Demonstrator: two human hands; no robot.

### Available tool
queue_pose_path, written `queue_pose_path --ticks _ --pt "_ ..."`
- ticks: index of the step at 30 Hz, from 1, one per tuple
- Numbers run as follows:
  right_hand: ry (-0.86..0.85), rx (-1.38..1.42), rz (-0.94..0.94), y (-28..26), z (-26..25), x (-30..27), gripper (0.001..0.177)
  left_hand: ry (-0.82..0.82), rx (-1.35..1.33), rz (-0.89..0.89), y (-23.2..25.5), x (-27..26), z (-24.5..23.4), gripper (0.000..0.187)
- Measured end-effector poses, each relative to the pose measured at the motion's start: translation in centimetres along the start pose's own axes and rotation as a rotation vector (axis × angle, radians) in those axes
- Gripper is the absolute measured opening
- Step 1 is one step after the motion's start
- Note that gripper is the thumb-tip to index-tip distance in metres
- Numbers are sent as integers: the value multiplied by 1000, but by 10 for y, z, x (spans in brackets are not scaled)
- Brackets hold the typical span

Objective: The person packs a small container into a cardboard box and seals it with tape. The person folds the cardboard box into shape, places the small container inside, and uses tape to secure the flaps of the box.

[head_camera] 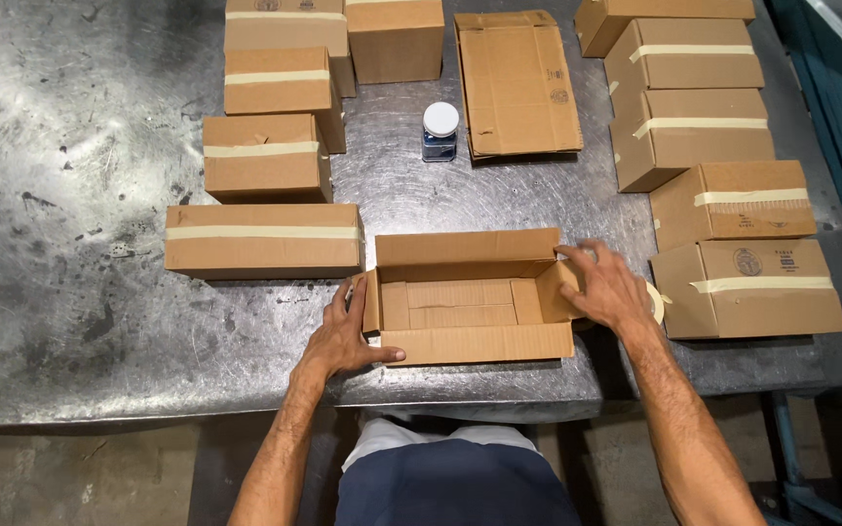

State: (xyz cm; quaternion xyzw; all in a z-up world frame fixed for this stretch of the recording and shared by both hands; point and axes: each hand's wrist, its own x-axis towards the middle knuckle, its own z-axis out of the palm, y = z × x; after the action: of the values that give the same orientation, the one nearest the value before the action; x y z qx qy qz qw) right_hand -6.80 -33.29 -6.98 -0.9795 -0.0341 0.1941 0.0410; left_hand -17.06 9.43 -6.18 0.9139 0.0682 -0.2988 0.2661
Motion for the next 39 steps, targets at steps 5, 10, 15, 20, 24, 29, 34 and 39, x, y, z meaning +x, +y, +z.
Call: queue_pose_path --ticks 5,10,15,20,24,29,34,39 --pt "-73 120 -57 0 13 17 79 2 48 51 -13 15 10 154" --pt "-85 281 -93 13 42 32 73 1 30 69 -18 25 17 150" --pt "-148 673 -87 3 26 19 84 -36 -303 84 -16 26 18 150" --pt "-107 1213 106 22 40 10 101 32 -625 73 -15 30 -2 113" --pt "-231 1437 336 63 72 4 58 183 -1063 46 -81 81 46 91" --pt "-305 1411 313 81 80 -10 44 61 -1144 -62 -88 68 38 57" --pt "-294 1413 220 99 74 -18 40 5 -1129 -52 -74 24 9 41" --pt "-203 1411 29 86 43 -26 37 49 -1147 24 -65 5 -5 51"
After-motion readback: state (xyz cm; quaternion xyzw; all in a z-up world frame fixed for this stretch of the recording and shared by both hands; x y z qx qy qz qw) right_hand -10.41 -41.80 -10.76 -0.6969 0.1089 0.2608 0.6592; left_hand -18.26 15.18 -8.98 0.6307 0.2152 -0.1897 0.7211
